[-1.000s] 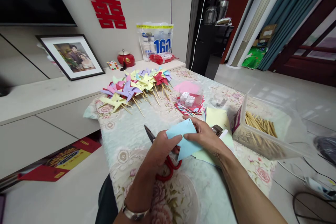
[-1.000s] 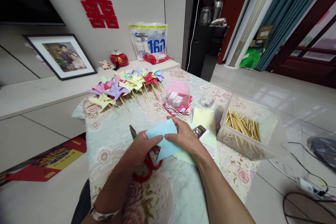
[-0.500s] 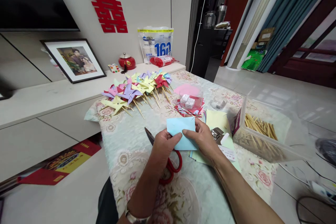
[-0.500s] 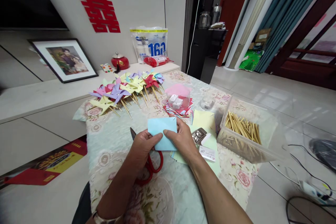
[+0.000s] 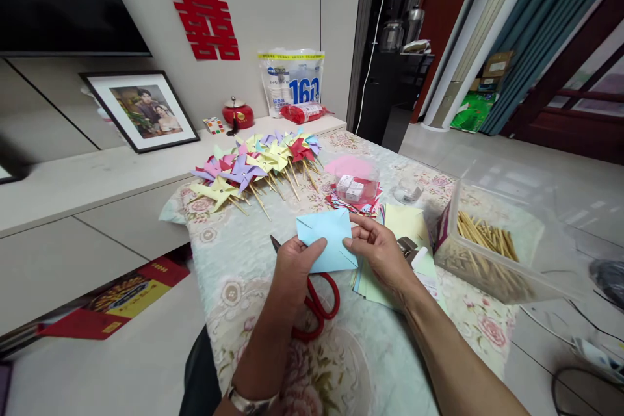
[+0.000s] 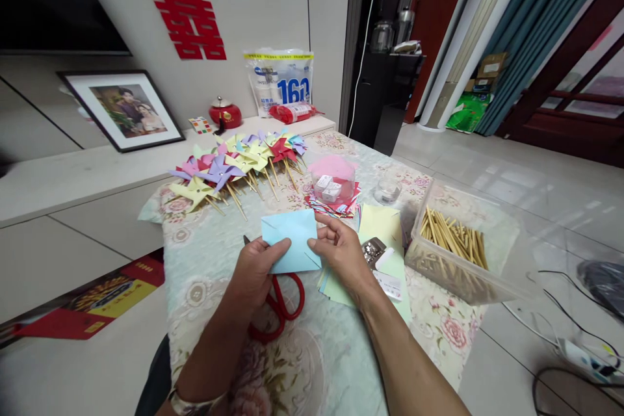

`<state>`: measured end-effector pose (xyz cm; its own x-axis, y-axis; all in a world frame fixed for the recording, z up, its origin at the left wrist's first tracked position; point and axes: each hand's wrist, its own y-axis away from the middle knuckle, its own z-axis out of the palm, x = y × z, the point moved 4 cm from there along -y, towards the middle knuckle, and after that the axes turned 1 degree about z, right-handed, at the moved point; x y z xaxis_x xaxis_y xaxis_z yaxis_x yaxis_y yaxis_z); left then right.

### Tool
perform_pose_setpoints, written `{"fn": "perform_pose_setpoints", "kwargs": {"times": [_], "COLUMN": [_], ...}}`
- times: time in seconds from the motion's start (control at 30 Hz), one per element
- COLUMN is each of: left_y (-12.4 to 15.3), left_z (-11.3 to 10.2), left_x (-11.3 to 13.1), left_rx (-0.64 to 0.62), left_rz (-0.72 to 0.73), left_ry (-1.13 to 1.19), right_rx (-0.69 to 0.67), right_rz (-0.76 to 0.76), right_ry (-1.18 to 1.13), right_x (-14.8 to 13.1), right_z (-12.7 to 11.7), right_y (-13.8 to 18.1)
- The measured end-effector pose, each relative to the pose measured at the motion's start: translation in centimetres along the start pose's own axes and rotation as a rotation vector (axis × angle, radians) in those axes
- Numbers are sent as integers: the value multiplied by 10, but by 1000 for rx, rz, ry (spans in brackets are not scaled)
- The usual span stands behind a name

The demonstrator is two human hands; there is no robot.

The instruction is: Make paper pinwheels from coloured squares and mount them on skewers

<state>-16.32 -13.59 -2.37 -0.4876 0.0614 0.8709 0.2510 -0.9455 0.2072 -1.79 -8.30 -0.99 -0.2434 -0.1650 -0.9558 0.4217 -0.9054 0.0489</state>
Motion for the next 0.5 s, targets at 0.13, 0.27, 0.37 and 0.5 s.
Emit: {"fn": "perform_pose_setpoints", "kwargs": {"times": [0.13,0.27,0.37,0.5], "left_y": [-2,-3,-3,-3], "left_z": [-3,-3,-4,-6], "left_x": [4,7,9,10], "left_rx": [36,26,19,24], "left_rz": [-29,-55,-66,-78], "left_ry": [65,111,142,114], "right_rx": [41,74,12,-113], "right_rz": [-156,-348,-511,-623], "right_ry": [165,407,580,733], "right_x": [-7,-15,-21,-24], "right_z": [-2,0,5,11], "right_y": [-1,3,8,13]}}
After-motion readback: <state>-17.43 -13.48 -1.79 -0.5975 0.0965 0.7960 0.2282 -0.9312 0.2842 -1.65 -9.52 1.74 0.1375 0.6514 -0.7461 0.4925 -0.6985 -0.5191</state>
